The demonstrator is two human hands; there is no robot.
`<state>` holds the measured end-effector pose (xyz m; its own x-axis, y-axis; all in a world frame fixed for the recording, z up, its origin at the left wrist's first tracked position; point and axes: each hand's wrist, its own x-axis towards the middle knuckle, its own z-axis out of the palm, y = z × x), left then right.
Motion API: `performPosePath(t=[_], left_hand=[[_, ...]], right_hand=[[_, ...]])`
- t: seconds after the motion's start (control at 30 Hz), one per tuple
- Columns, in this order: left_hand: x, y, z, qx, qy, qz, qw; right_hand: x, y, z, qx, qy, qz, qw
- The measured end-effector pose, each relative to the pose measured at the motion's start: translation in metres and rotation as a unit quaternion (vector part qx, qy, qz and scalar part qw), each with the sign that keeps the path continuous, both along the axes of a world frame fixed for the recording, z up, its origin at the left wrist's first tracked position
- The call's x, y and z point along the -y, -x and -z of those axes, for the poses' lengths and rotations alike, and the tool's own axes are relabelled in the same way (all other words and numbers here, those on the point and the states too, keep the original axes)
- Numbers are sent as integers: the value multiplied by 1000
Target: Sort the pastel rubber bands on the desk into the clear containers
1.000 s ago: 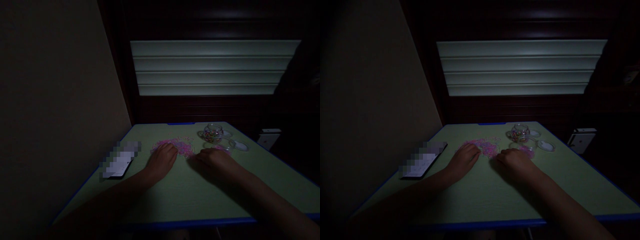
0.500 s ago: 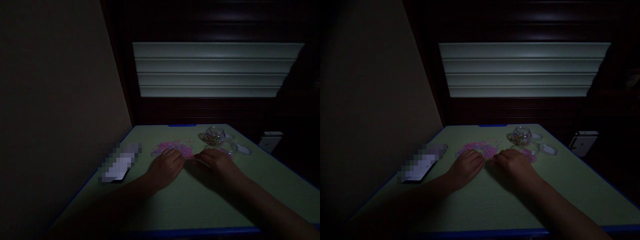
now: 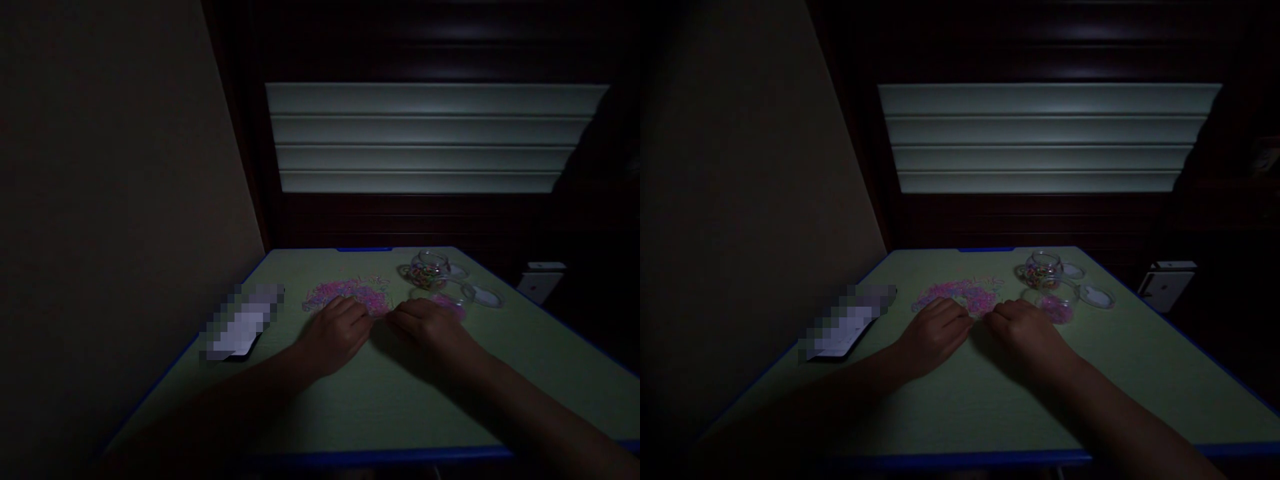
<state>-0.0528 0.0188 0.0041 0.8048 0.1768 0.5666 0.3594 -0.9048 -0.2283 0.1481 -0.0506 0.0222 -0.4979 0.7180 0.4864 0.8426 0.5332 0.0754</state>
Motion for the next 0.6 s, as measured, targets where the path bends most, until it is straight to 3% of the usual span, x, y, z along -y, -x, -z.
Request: performPosePath(t=[0.6], left_hand=[[2,-1,-2,-6,0,10,1000]], right_hand=[[-3,0,4,36,-6,46,998]])
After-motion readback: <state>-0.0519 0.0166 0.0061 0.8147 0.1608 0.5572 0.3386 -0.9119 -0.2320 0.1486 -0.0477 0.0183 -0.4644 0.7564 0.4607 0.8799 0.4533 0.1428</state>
